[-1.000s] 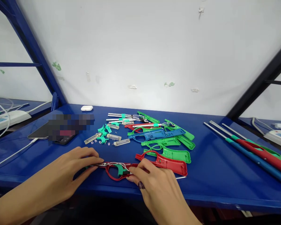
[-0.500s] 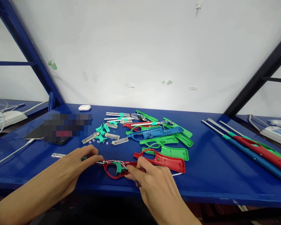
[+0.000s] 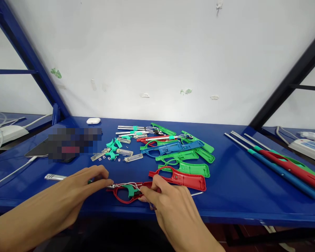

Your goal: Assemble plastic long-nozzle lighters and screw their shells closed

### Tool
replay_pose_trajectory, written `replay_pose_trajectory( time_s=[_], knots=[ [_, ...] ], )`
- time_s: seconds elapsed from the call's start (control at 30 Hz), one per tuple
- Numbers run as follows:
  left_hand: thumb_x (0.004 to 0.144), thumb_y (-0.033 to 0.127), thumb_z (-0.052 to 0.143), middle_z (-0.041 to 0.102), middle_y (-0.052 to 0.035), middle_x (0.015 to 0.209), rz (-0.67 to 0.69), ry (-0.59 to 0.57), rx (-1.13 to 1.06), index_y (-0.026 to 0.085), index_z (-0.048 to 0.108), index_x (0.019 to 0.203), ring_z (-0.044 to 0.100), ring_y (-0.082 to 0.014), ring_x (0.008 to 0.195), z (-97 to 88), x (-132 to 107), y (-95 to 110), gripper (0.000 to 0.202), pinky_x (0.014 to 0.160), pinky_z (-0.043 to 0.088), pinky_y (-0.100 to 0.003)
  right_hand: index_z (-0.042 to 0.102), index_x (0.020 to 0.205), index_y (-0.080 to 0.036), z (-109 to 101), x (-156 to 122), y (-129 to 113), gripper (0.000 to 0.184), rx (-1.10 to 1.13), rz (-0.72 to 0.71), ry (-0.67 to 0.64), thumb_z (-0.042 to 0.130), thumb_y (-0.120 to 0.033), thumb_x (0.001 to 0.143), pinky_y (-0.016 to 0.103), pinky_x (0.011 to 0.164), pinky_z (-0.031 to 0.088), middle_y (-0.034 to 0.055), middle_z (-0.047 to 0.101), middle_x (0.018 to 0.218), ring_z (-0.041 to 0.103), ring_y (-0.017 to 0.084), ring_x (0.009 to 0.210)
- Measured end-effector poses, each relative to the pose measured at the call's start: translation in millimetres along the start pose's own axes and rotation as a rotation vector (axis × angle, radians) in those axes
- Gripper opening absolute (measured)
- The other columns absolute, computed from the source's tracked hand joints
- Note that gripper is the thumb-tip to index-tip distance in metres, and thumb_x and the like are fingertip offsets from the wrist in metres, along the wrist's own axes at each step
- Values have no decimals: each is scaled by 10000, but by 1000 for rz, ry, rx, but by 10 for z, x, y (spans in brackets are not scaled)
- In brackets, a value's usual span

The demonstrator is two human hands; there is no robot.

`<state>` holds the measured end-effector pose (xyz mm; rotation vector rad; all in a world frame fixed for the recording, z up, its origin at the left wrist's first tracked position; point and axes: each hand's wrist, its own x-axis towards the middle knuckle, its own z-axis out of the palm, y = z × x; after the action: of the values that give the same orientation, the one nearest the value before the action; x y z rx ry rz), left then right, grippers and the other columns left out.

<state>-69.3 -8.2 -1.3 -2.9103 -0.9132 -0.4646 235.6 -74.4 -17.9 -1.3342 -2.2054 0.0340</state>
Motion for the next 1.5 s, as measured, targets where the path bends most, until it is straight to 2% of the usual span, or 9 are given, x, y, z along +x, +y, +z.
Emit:
replay_pose_trajectory(
  time_s=[0.1,0.2,0.3,0.4,0.57,0.77,1.27,1.4,1.5],
  knots=[
    [706,-91,395,683,-46,1379,-19,-41,-53,314,655,1385,678,-264,1267,-148,141,37,832,1086,579,-402,790,1212,-333,3,-1,3,567,17,10,-15,562,60,871,222,574,493,-19,680,882,670,124,602],
    [922,9,434,664,-59,1374,-45,-27,-54,332,612,1451,686,-258,1219,-203,232,57,645,978,598,-350,788,1215,-350,10,-3,6,526,27,13,-12,599,27,901,231,561,475,-28,662,862,661,129,604],
    [1093,285,514,690,-54,1236,-56,12,-39,351,662,1379,716,-250,1043,-131,296,61,329,851,580,-341,786,1209,-369,29,-9,12,498,36,33,-16,657,7,908,243,572,457,-38,650,864,670,135,637],
    [1145,391,442,682,-30,1035,-41,14,-23,315,718,1178,690,-220,846,-30,366,57,289,739,523,-349,785,1213,-370,54,-12,27,446,11,38,-7,730,-46,912,258,555,419,-40,640,852,645,137,626],
    [1159,306,374,669,-32,998,-5,20,-21,236,648,1089,656,-226,813,-15,464,106,291,688,461,-369,796,1195,-340,74,6,52,311,-16,35,14,783,-168,936,285,545,395,-32,632,847,620,143,604],
    [1151,241,372,675,-31,965,42,100,0,222,623,1079,642,-227,794,-90,473,138,261,682,436,-365,781,1236,-344,73,11,56,419,4,58,-8,796,-93,901,280,575,452,-29,652,884,675,155,649],
    [1099,228,496,697,7,968,-130,367,-161,239,620,1080,669,-162,813,-63,526,31,126,725,484,-276,796,1210,-322,94,42,58,378,-30,59,21,798,-104,902,282,577,513,-9,720,939,712,169,640],
    [1095,261,513,712,5,947,-218,440,-194,244,634,1074,674,-168,802,24,570,-15,124,710,479,-276,793,1161,-296,-36,124,30,185,35,54,73,763,-319,980,284,649,547,-8,749,951,742,173,702],
    [1094,274,503,721,-9,950,-233,463,-194,235,636,1067,680,-179,812,49,616,-49,142,690,471,-279,764,1193,-287,-180,272,-19,324,-11,46,265,605,-530,1048,274,595,510,1,735,912,693,145,631]
  ],
)
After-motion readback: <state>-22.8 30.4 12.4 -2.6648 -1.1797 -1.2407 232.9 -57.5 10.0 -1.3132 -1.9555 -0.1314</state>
